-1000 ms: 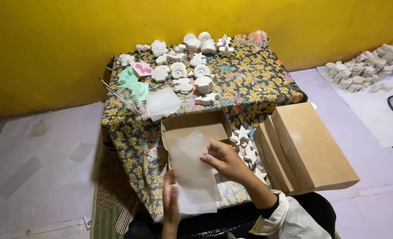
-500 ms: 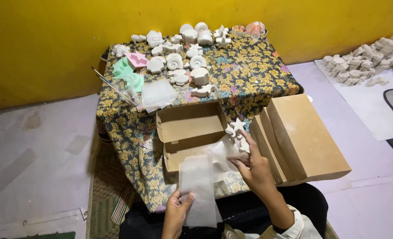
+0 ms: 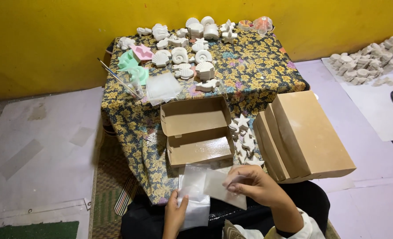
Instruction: The person assembles a flat cardboard box by folding and tucking the flaps into place. They then pick up a small plastic bag and place a white star-shaped object inside it.
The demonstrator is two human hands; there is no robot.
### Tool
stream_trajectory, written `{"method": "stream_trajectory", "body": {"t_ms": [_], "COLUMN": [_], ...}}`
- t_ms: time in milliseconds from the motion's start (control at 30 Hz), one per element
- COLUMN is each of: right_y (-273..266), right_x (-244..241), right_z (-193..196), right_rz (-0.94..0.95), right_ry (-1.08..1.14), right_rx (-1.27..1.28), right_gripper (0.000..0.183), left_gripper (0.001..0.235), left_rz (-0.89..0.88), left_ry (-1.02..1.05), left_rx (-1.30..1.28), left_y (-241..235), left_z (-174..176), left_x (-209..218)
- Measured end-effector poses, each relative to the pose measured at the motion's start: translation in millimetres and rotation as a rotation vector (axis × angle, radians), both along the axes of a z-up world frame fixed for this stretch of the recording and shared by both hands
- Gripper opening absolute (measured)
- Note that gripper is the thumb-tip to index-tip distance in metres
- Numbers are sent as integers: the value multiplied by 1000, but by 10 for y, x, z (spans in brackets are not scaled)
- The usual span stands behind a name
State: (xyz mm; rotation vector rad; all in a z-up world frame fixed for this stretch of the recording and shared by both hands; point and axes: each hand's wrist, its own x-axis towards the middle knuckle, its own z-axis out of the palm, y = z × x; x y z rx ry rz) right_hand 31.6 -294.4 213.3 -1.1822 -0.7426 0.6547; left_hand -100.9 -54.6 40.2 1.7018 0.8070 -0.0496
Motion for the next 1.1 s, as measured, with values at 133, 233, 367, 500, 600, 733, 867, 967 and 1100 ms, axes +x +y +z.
{"method": "stream_trajectory", "body": {"t_ms": [133, 233, 367, 500, 600, 733, 867, 967, 1100], "right_y": [307, 561, 744, 697, 627, 566, 577, 601, 575], "right_x": [65, 116, 141, 162, 189, 226, 301, 311, 250], "right_z": [-349, -723, -937, -1000, -932, -809, -831, -905, -955], "right_rz": [-27, -134, -400, -461, -474, -401, -327, -387, -517], "right_ry": [-66, 122, 302, 252, 184, 140, 10, -1, -1], "right_rx": [-43, -190, -444, -333, -339, -178, -237, -291, -451], "right_gripper": [25, 12, 18, 32, 36, 16, 11, 15, 29], "left_gripper": [25, 22, 46, 36, 22, 23, 20, 23, 12], "left_rz": [14, -9, -113, -286, -438, -650, -948, -1124, -1025], "left_ry": [-39, -204, -29, 150, 120, 230, 211, 81, -261], "left_rx": [-48, -50, 158, 343, 537, 748, 1296, 1562, 1768], "left_y": [78, 203, 373, 437, 448, 322, 242, 208, 224], "left_z": [-142, -355, -387, 77, 439, 1052, 795, 412, -303], "left_x": [17, 8, 5, 46, 91, 346, 727, 911, 895]}}
